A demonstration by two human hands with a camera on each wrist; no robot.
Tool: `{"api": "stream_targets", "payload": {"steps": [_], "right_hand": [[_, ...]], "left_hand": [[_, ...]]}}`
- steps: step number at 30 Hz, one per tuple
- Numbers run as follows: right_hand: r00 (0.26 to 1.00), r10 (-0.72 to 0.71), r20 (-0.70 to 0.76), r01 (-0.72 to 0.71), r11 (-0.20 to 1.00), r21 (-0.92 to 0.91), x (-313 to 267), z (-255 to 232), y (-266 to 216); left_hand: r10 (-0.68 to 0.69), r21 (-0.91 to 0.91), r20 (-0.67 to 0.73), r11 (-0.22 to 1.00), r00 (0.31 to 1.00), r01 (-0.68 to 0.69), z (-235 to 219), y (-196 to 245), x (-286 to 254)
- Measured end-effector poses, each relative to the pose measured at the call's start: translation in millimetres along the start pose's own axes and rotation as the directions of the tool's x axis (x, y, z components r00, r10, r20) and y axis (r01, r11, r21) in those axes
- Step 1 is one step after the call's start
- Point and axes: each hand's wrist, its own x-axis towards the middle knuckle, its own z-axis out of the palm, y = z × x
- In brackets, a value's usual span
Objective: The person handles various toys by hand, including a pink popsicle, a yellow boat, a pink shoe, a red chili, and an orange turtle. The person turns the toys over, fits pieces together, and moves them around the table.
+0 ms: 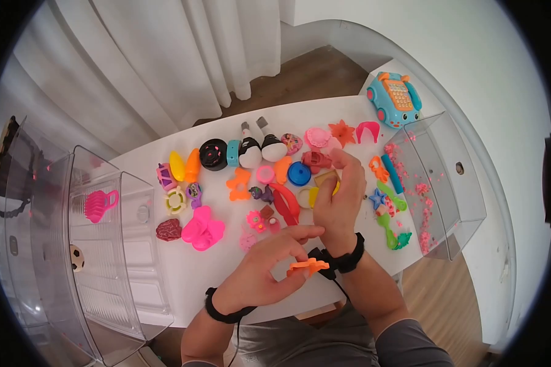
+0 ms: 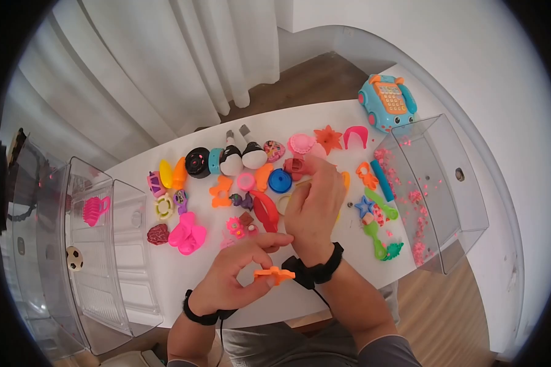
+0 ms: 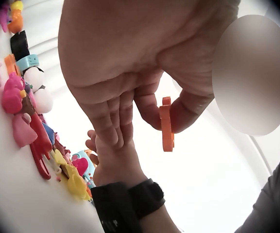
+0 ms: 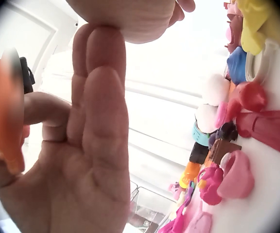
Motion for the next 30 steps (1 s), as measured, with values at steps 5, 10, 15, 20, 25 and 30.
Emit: {"api": "stream_targets", "payload": {"steps": [5, 10, 15, 20, 25, 30], "right_hand": [[0.999, 0.035, 0.040, -0.037, 0.997, 0.062, -1.1, -1.5, -5.6], [0.997, 0.064, 0.033, -0.067, 0.992, 0.105, 0.4, -3.0, -1.3], [0.998, 0.046, 0.036, -0.049, 0.996, 0.073, -2.5, -1.6, -4.2], [0.998, 0.047, 0.036, -0.049, 0.997, 0.064, -1.7, -2.3, -5.0], [0.999, 0.046, 0.026, -0.047, 0.997, 0.061, -0.8, -1.1, -1.5], [0.996, 0.076, 0.047, -0.081, 0.991, 0.102, -1.1, -1.0, -2.2]], "left_hand": [[0.080, 0.102, -0.121, 0.992, 0.989, -0.068, 1.0, -1.7, 5.1], [0.004, -0.026, 0.006, 1.000, 1.000, -0.004, -0.6, -1.8, 0.6], [0.020, 0.022, -0.021, 1.000, 1.000, -0.019, -3.2, 2.5, 2.3], [0.060, 0.012, -0.054, 0.998, 0.997, -0.059, 0.4, 0.3, 4.4], [0.055, -0.042, -0.018, 0.998, 0.998, -0.056, 1.7, -1.0, 4.5], [-0.006, -0.027, 0.003, 1.000, 1.000, 0.006, -3.0, 3.8, 0.3]]}}
